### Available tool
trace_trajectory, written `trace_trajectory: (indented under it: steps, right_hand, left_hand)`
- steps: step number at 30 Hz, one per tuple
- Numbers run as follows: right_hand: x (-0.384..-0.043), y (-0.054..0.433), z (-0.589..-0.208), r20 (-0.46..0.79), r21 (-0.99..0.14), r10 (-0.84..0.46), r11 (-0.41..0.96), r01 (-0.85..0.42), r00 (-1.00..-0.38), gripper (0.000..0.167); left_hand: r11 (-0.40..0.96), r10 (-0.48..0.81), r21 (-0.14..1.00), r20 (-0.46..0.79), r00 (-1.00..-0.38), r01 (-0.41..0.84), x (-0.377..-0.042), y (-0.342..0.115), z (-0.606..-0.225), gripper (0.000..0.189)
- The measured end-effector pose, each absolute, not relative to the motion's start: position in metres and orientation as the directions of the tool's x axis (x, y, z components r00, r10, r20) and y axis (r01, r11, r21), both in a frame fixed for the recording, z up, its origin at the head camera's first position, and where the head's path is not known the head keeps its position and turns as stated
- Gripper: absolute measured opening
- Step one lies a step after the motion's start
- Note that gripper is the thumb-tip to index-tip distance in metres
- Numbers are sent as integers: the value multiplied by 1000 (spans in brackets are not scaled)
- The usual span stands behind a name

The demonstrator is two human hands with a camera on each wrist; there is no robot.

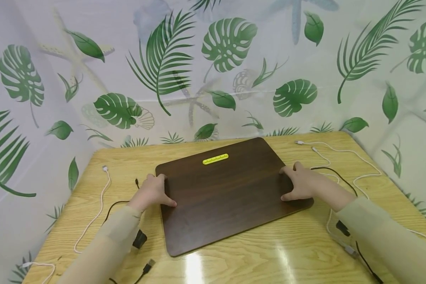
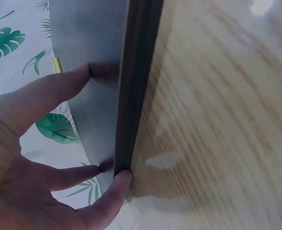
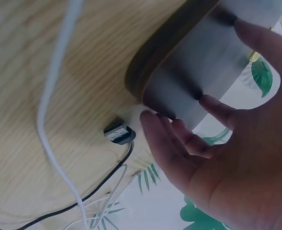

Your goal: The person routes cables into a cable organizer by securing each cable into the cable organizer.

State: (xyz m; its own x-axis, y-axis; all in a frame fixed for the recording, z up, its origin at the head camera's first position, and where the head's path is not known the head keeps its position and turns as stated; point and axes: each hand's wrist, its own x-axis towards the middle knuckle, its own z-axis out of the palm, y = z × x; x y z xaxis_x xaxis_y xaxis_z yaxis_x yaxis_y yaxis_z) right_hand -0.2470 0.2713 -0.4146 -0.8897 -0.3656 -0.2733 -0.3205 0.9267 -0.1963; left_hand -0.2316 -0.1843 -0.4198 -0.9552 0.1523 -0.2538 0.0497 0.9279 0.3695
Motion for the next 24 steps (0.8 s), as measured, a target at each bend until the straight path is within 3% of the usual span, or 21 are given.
trace_trajectory:
  steps: [12,24]
  right_hand:
    - [-243,267,-407,-290,-171,-384,922,-348,-876,92]
    - [-236,262,-406,-309,-130,-344,939,-319,-887,96]
  left_hand:
    - [951,181,298,-308,-934,85,-235,-176,-415,116]
    - [941,253,302,-320,-913,155,-256,-176,-410,111]
